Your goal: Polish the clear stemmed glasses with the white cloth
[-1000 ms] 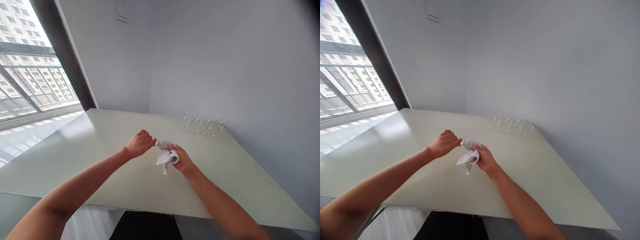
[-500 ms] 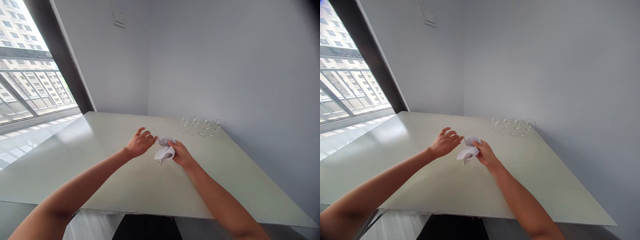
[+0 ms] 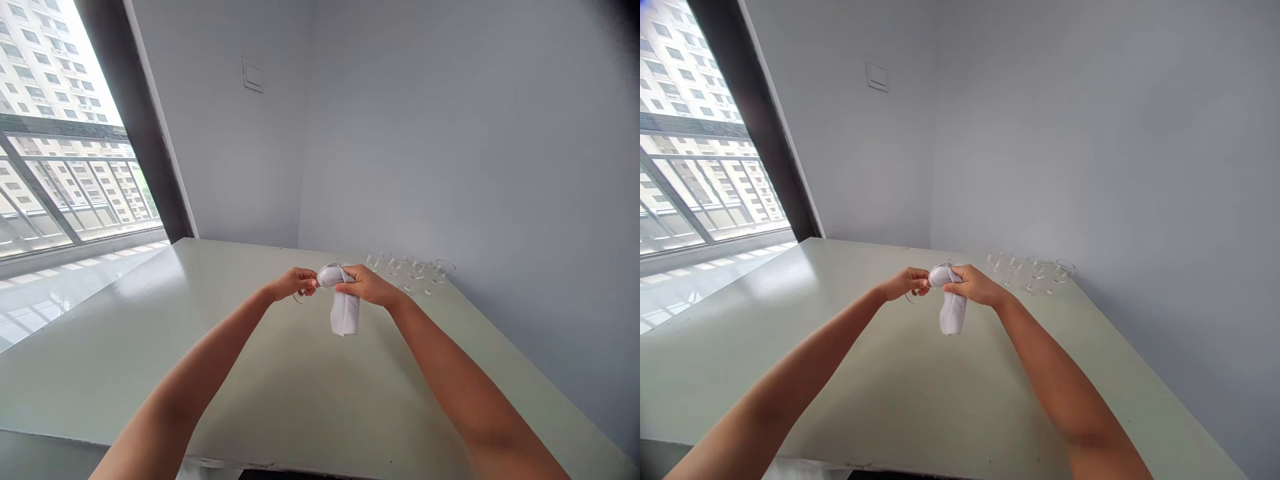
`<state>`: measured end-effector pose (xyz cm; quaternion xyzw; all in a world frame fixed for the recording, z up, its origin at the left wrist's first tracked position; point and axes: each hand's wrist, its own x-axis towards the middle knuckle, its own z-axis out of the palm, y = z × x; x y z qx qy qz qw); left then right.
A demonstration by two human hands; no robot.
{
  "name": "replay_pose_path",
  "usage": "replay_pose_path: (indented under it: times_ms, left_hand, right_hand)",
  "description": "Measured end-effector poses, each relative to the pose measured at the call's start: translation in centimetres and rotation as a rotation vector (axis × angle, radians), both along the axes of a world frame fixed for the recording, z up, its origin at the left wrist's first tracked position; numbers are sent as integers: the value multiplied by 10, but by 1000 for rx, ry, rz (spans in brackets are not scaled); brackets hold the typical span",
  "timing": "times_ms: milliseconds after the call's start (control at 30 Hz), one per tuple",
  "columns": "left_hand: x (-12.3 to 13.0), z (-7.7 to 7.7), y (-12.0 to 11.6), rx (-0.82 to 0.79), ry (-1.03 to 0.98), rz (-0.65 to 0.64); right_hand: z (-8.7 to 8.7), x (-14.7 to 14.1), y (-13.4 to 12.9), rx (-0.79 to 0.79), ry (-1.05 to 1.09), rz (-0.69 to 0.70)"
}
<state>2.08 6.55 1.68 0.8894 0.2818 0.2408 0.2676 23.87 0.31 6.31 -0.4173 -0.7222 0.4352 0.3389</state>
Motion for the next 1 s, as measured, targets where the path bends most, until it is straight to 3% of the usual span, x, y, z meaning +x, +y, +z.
replay_pose_path:
  times_ms: [67, 167, 267, 367, 567, 633, 767, 833, 933, 1000]
  left_hand:
    - [5, -3, -7, 160, -28, 163]
    - [12, -9, -13, 610, -44, 431]
    - [12, -14, -10, 840, -9, 471]
    - [6, -14, -5, 804, -17, 439]
    - [-1, 0, -11, 408, -12, 248]
    - [1, 4, -15, 472, -29, 260]
    - [6, 5, -20, 841, -26, 387]
    - [5, 3, -18, 931, -7, 369]
    - [0, -2, -13, 927, -9, 295]
    - [-4, -3, -11, 826, -24, 289]
  right_hand:
    - [-6, 1, 7, -61, 104, -60]
    - [-21, -6, 17, -208, 438, -191]
    - [-31, -17, 18, -305, 607, -183]
    - [-27, -21, 8, -245, 536, -124]
    - [-11, -14, -13, -17, 192, -117]
    - [-11, -13, -11, -59, 238, -137]
    - [-22, -16, 2, -336, 604, -202]
    - [-27, -20, 5, -425, 714, -227]
    - [-32, -27, 1, -447, 737, -235]
    - [-30, -30, -5, -401, 697, -216]
